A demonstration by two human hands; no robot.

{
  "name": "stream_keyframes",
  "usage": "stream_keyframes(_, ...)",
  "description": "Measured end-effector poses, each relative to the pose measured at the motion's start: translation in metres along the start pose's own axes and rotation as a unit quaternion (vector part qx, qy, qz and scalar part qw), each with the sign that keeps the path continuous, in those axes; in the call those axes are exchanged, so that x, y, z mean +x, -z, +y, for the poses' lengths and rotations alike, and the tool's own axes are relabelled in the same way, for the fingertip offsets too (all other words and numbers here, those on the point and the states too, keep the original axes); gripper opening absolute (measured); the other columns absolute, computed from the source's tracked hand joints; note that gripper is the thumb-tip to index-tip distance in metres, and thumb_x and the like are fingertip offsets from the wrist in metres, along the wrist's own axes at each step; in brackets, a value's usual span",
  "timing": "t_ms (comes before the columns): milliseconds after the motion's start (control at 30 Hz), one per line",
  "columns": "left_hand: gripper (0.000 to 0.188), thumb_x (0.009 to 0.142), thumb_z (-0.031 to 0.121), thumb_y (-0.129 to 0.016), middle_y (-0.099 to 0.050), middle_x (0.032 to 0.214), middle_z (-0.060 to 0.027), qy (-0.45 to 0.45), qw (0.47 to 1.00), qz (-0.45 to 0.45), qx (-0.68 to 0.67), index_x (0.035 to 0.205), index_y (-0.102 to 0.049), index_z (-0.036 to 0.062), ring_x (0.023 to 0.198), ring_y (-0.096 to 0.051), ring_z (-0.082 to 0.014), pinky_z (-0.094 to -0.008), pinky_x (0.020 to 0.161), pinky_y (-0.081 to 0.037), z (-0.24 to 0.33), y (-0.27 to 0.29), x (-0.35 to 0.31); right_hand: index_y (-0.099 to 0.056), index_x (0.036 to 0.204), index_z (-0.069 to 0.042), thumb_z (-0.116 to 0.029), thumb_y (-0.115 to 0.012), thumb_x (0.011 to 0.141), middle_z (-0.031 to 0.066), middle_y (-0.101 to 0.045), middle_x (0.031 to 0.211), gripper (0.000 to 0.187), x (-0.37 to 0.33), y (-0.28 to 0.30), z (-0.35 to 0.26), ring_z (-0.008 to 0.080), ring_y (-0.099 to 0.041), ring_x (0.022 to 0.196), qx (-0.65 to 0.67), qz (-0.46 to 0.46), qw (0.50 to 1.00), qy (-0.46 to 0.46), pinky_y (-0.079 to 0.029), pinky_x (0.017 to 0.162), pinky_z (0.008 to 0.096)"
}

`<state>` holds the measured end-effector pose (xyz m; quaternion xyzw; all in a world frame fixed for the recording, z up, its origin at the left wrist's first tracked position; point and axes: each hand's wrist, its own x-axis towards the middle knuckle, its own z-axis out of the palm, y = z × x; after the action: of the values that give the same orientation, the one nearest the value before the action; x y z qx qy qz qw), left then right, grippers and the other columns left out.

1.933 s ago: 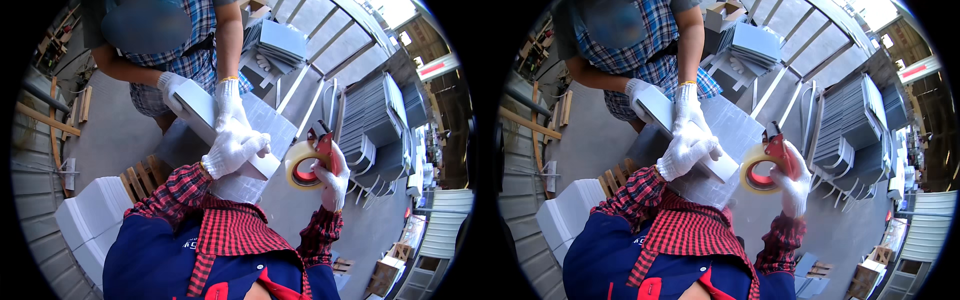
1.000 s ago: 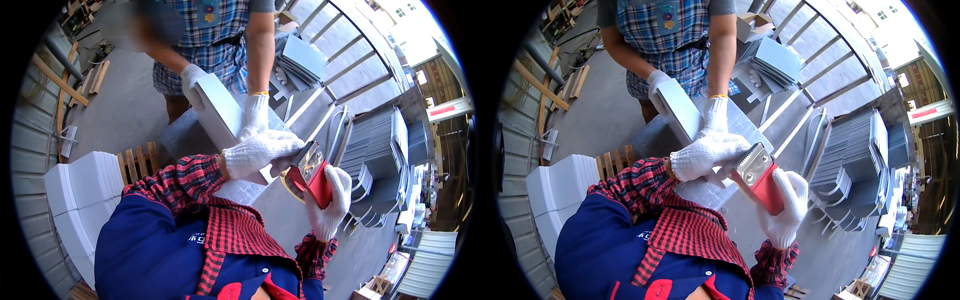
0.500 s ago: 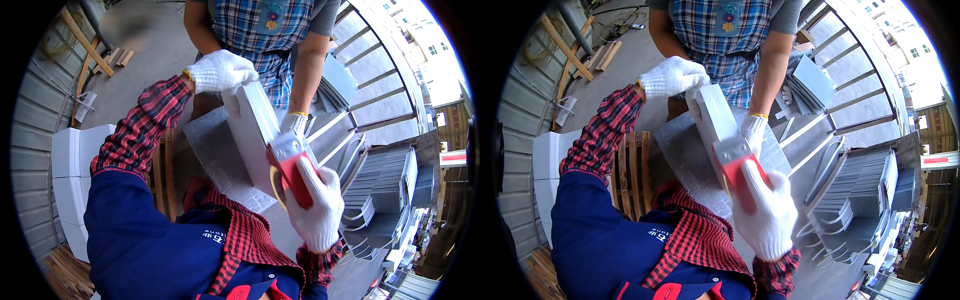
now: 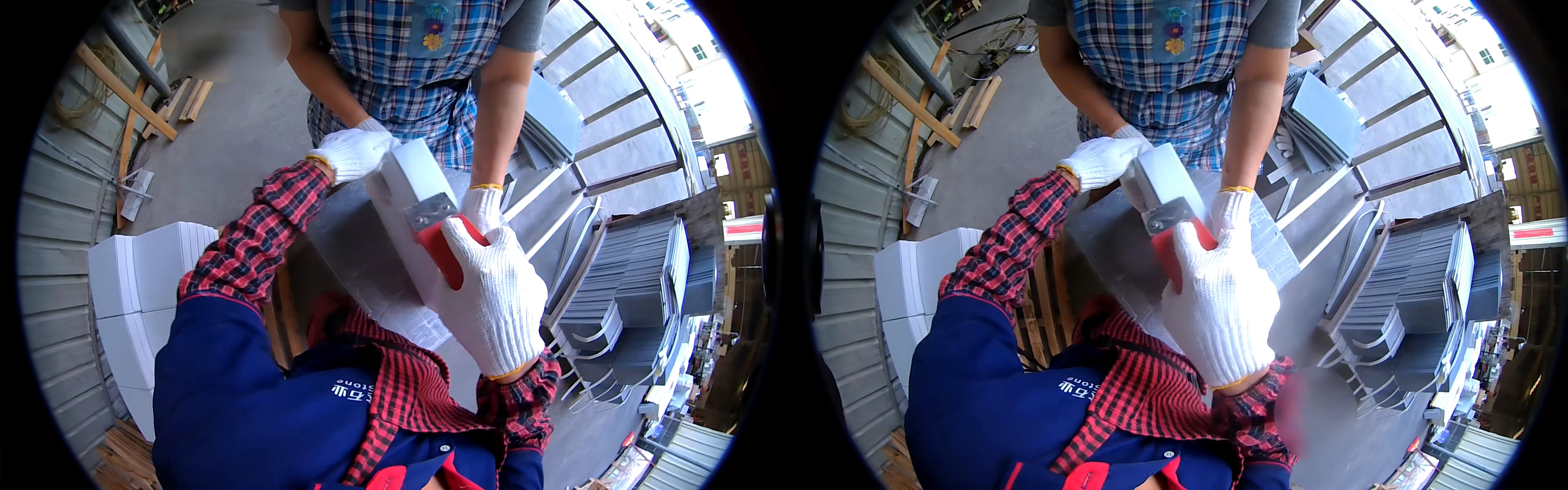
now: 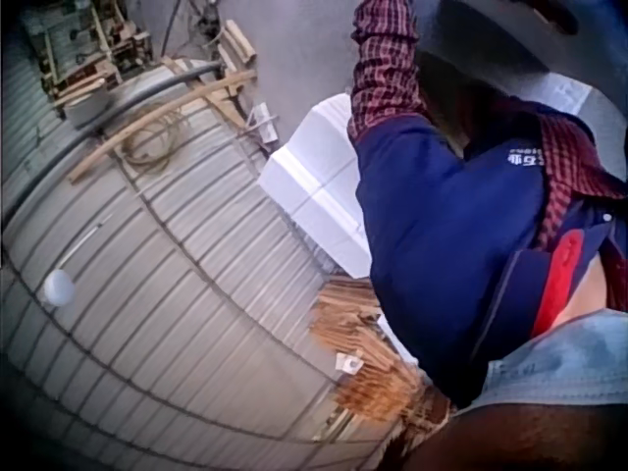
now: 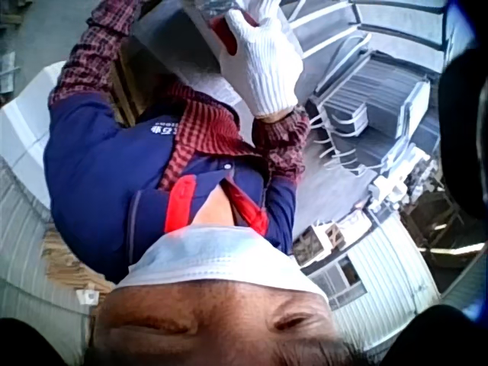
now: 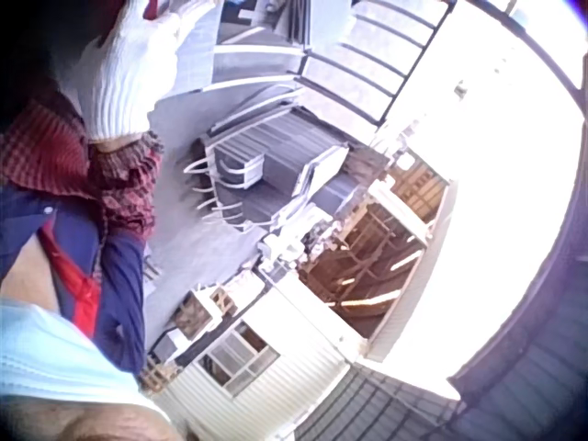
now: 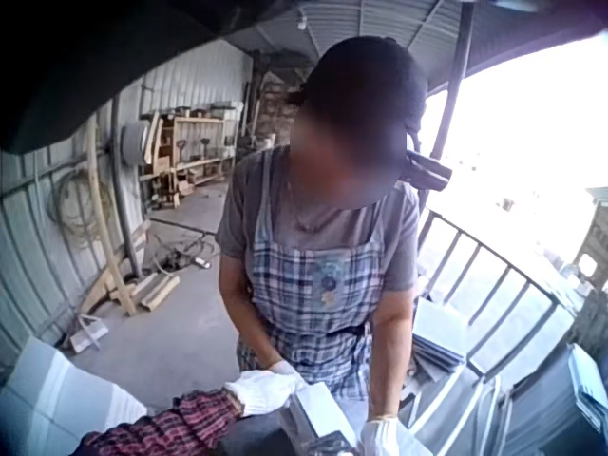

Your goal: The person wraps rectangular panels in plastic film using a handheld tape dispenser. They retrieve panels from a stack, place them on a table, and apply tape to secure the wrapping. A coworker assists by holding panels and handing materials.

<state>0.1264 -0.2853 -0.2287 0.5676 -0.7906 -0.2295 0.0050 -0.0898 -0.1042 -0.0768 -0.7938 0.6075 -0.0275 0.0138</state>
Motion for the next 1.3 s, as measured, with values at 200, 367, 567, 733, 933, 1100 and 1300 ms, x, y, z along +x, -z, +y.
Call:
stream_keyframes(200, 0.033, 0.091, 0.024, -0.060, -0.069, 0.112, -0.0186, 0.134, 0.988, 0.078, -0.023, 0.120, -0.057, 0.0092, 0.101, -0.069, -0.0354, -0.0465, 0.084, -0.055, 0.019, -0.027, -0.016, -0.060, 0.123, -0.018, -0.019, -0.073, 0.072, 0.0219, -0.064, 0.106, 0.053, -0.001, 0.005, 0.003, 0.0353, -0.071, 0.084, 0.016, 0.004, 1.000, 0.010, -0.058, 0.066, 0.0410)
stream_keyframes(367, 0.027, 0.084, 0.006, -0.062, -0.065, 0.098, -0.0129, -0.112, 0.859, 0.486, -0.111, 0.111, -0.057, 0.0087, 0.086, -0.067, -0.0350, -0.0461, 0.073, -0.055, 0.008, -0.043, -0.048, -0.062, 0.126, -0.019, -0.025, -0.078, 0.075, 0.0185, -0.065, 0.101, 0.053, -0.004, 0.002, 0.003, 0.0333, -0.071, 0.085, 0.022, 0.002, 1.000, 0.011, -0.058, 0.066, 0.0388)
stream_keyframes(567, 0.021, 0.083, 0.014, -0.059, -0.068, 0.102, -0.0173, -0.251, 0.955, 0.094, 0.124, 0.100, -0.067, 0.0058, 0.088, -0.067, -0.0372, -0.0460, 0.079, -0.055, 0.024, -0.073, -0.080, -0.062, 0.125, -0.019, -0.022, -0.078, 0.077, 0.0185, -0.066, 0.096, 0.051, -0.029, -0.002, 0.013, 0.0323, -0.072, 0.081, 0.020, 0.030, 0.999, 0.011, -0.059, 0.062, 0.0388)
stream_keyframes(733, 0.020, 0.084, 0.017, -0.069, -0.070, 0.101, -0.0135, -0.157, 0.964, 0.208, -0.041, 0.103, -0.070, 0.0094, 0.095, -0.068, -0.0307, -0.0384, 0.088, -0.054, 0.031, -0.004, -0.131, -0.059, 0.130, -0.020, -0.015, -0.077, 0.075, 0.0191, -0.063, 0.101, 0.059, -0.102, 0.007, 0.039, 0.0333, -0.070, 0.080, 0.042, -0.009, 0.998, -0.034, -0.058, 0.062, 0.0394)
stream_keyframes(933, 0.073, 0.072, 0.013, -0.082, -0.051, 0.141, -0.0131, -0.451, 0.867, 0.183, 0.110, 0.138, -0.049, 0.0132, 0.132, -0.048, -0.0348, -0.0509, 0.111, -0.039, 0.136, 0.006, -0.111, -0.062, 0.130, -0.019, -0.011, -0.080, 0.073, 0.0174, -0.062, 0.107, 0.059, -0.197, -0.007, 0.073, 0.0317, -0.069, 0.085, 0.072, 0.001, 0.994, -0.078, -0.059, 0.067, 0.0364)
stream_keyframes(1100, 0.087, 0.069, 0.014, -0.086, -0.032, 0.157, -0.0104, -0.459, 0.858, 0.095, 0.210, 0.145, -0.044, 0.0264, 0.147, -0.024, -0.0390, -0.0593, 0.118, -0.027, 0.162, -0.044, -0.082, -0.064, 0.128, -0.018, -0.007, -0.080, 0.068, 0.0174, -0.061, 0.108, 0.063, -0.251, -0.024, 0.096, 0.0330, -0.068, 0.089, 0.120, 0.024, 0.988, -0.097, -0.059, 0.072, 0.0369)
stream_keyframes(1300, 0.091, 0.066, 0.015, -0.089, -0.026, 0.159, -0.0098, -0.492, 0.838, 0.134, 0.194, 0.145, -0.044, 0.0292, 0.148, -0.018, -0.0412, -0.0655, 0.117, -0.022, 0.158, -0.072, -0.078, -0.065, 0.126, -0.021, -0.010, -0.080, 0.064, 0.0157, -0.062, 0.103, 0.065, -0.290, -0.054, 0.111, 0.0330, -0.068, 0.083, 0.130, 0.046, 0.986, -0.095, -0.057, 0.068, 0.0395)
